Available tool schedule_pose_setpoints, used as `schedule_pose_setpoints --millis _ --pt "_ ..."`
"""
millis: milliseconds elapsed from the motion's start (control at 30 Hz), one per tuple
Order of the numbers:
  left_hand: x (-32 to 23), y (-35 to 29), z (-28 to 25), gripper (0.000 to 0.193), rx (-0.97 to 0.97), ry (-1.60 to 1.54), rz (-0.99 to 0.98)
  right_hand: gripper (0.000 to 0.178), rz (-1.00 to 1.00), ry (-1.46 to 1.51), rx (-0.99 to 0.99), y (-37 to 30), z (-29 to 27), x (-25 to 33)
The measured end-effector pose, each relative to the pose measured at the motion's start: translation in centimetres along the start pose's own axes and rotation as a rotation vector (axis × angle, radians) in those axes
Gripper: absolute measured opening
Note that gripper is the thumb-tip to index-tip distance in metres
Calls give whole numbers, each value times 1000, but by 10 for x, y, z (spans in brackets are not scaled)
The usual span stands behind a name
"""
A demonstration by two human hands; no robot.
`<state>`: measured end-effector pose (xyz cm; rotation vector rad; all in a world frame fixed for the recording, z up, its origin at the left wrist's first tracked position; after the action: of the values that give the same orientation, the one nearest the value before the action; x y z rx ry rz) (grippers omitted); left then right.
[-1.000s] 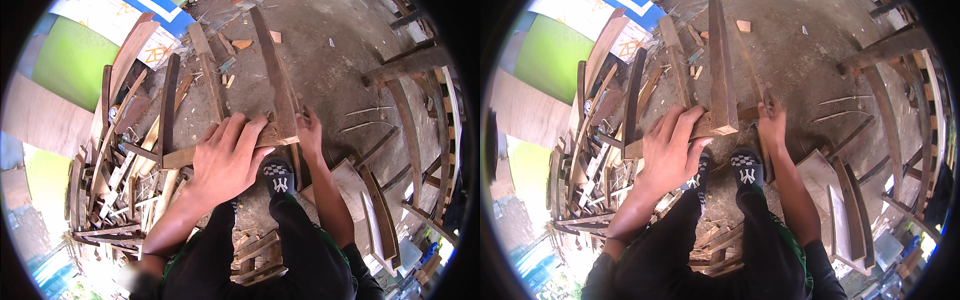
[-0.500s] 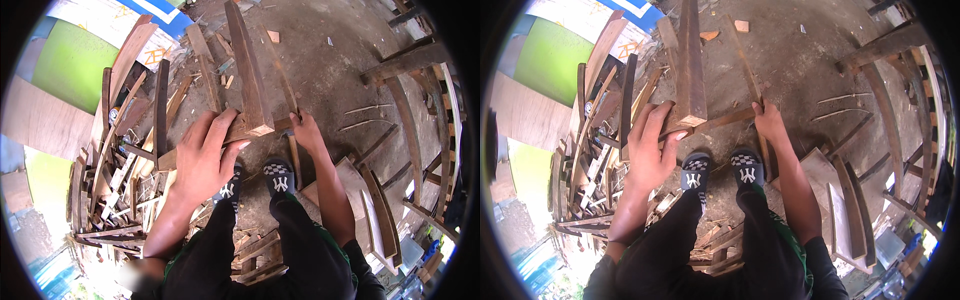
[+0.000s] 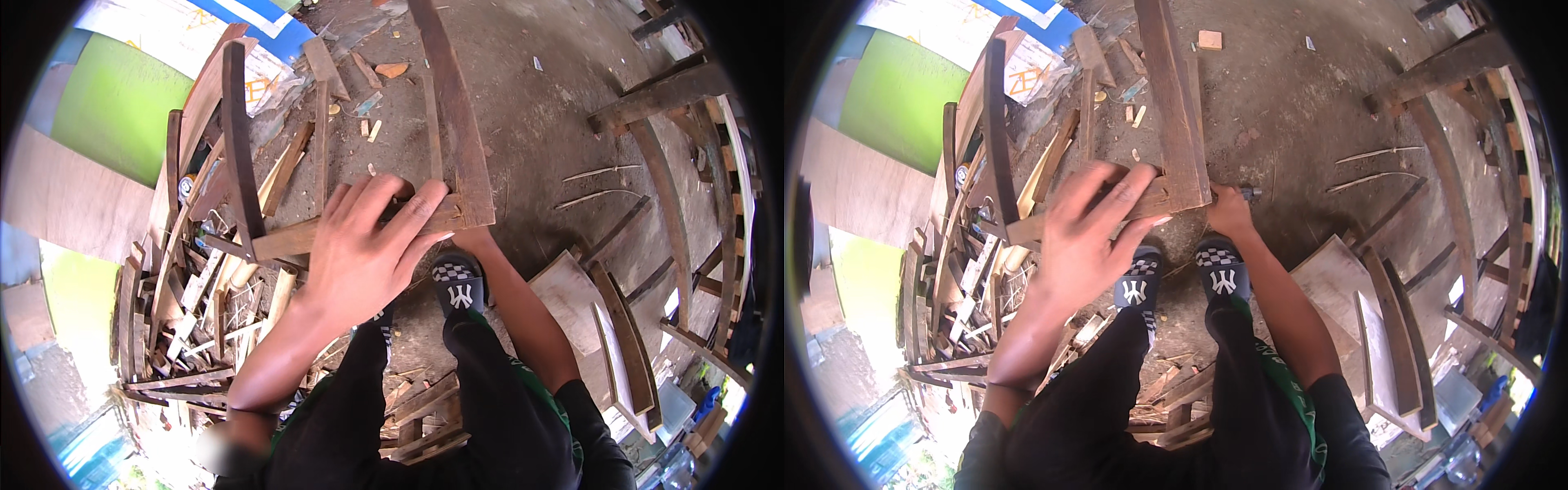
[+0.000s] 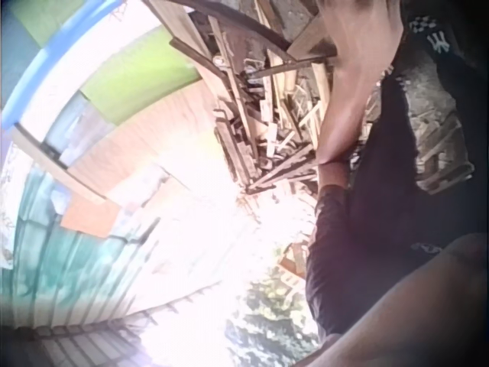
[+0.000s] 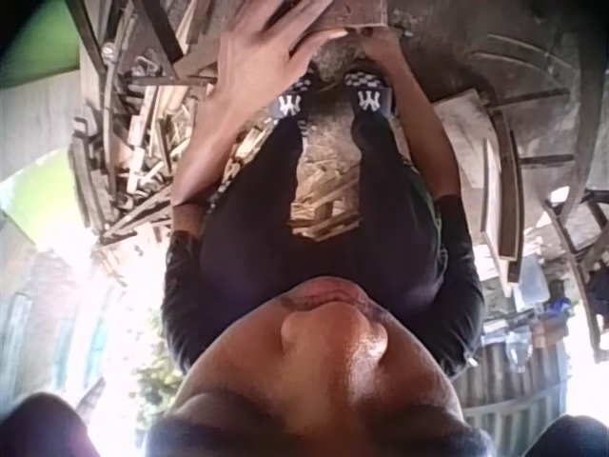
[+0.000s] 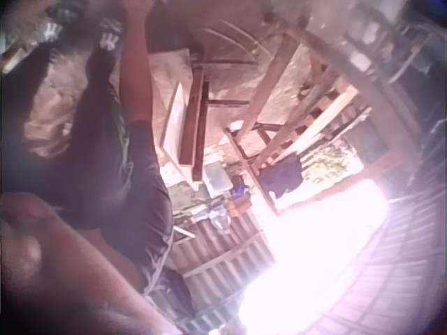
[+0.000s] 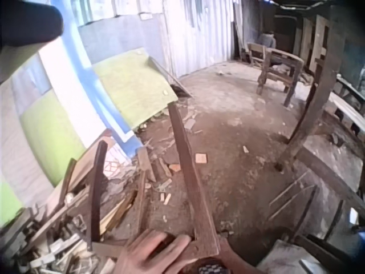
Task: The person assembles a small wooden frame by hand, aligning pieces and securing them with a hammer and nails. They repeatedly adjust the frame and hammer nails into joints to hold the structure together.
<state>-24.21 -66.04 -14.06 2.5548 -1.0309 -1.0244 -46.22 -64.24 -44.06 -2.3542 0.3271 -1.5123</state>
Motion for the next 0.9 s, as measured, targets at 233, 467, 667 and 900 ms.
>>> schedule_pose_setpoints --millis 233,467,667,900 --pt "14 -12 12 50 71 69 -57 65 64 696 -4 -64 -82 160" --pt "13 -18 19 50 112 65 -48 58 -35 692 229 -95 -81 227" --pt "12 -17 16 49 136 104 -48 57 -96 726 251 -99 -78 234" --pt "48 -56 -69 41 -527 189 -294 58 -27 741 204 -99 -75 206"
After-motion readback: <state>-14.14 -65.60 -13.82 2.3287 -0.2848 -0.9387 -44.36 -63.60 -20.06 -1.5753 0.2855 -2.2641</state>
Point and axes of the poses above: each hand's wrist, its own y-axis towards the middle knuckle, its own z-axis out of the palm, x = y × z, the point moved 2 cm from there along y, towards the middle knuckle, and after that the axes turned 5 degrees about -y, right-handed, at the moved point
